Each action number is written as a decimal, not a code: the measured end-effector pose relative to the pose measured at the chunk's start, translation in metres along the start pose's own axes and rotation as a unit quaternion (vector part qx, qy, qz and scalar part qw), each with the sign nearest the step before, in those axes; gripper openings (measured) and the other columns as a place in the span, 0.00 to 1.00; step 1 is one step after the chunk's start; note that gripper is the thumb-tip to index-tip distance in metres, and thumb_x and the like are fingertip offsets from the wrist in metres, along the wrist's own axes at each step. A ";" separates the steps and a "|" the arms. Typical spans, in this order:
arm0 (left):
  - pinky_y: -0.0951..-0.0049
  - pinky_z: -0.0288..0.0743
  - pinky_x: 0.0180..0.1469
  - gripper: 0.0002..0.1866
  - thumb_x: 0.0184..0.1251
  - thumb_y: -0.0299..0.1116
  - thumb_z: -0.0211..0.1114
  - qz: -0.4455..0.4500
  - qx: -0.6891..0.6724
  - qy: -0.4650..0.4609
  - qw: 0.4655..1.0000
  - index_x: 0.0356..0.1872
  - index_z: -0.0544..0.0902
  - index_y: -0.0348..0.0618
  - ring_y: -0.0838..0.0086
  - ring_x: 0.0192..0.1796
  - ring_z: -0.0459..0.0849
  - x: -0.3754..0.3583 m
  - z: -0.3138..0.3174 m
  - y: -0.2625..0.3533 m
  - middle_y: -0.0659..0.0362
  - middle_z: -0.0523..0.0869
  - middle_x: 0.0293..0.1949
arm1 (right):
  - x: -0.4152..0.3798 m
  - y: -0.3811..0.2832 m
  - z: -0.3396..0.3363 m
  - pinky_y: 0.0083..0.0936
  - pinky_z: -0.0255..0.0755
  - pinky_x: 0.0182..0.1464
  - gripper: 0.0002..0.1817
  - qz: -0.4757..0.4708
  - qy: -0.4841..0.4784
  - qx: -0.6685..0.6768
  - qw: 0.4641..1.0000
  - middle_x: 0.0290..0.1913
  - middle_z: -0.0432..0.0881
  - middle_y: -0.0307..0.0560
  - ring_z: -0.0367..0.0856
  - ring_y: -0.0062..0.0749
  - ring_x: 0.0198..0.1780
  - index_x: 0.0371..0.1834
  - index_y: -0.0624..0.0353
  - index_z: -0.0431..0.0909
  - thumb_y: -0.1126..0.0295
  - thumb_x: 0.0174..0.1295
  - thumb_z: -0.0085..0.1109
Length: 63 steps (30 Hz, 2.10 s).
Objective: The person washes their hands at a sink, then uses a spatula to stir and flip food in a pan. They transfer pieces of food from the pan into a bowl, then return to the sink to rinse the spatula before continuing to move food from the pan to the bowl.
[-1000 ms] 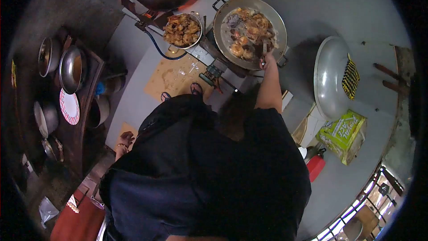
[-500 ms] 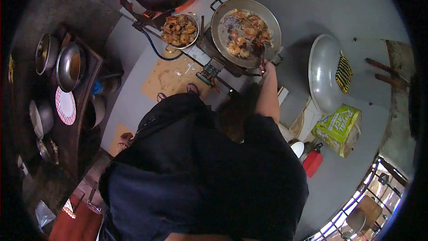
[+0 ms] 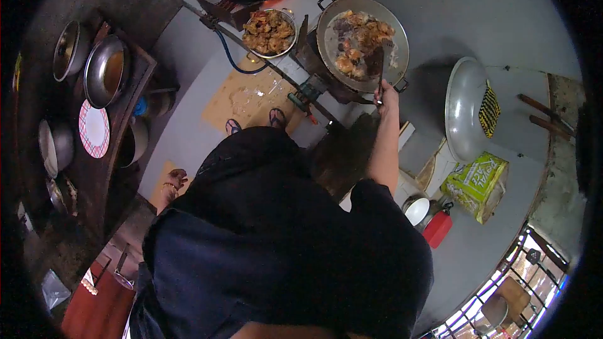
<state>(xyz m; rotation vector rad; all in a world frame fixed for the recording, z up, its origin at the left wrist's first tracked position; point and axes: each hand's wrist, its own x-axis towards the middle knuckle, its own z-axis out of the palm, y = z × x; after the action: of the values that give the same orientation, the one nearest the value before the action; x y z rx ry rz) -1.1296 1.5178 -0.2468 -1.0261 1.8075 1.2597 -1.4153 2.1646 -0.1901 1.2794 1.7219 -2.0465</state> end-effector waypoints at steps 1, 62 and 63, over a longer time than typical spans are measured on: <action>0.69 0.72 0.39 0.10 0.50 0.27 0.53 0.038 0.078 -0.007 0.996 0.36 0.75 0.42 0.62 0.38 0.76 -0.004 -0.004 0.002 0.53 0.77 0.37 | -0.015 -0.006 0.014 0.21 0.55 0.13 0.09 -0.014 -0.015 -0.011 1.000 0.13 0.67 0.38 0.62 0.24 0.12 0.27 0.54 0.68 0.62 0.59 0.43; 0.75 0.64 0.29 0.10 0.53 0.35 0.55 0.233 0.139 -0.060 0.961 0.37 0.74 0.48 0.74 0.34 0.77 0.044 -0.036 -0.090 0.61 0.77 0.35 | 0.069 0.004 0.110 0.33 0.71 0.39 0.13 -0.170 0.130 -0.664 0.717 0.38 0.78 0.52 0.77 0.40 0.41 0.36 0.62 0.75 0.67 0.54 0.42; 0.75 0.63 0.29 0.11 0.54 0.39 0.53 -0.122 -0.158 0.006 0.980 0.38 0.73 0.50 0.73 0.35 0.77 0.063 -0.033 -0.112 0.61 0.77 0.37 | 0.083 0.006 0.115 0.32 0.71 0.39 0.13 -0.140 0.129 -0.682 0.706 0.38 0.78 0.50 0.77 0.38 0.41 0.35 0.61 0.76 0.67 0.55 0.43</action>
<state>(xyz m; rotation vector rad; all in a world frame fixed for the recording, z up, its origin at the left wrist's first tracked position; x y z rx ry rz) -1.0608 1.4493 -0.3374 -1.3848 1.4621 1.4139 -1.5186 2.0939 -0.2567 0.7085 2.6747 -0.1359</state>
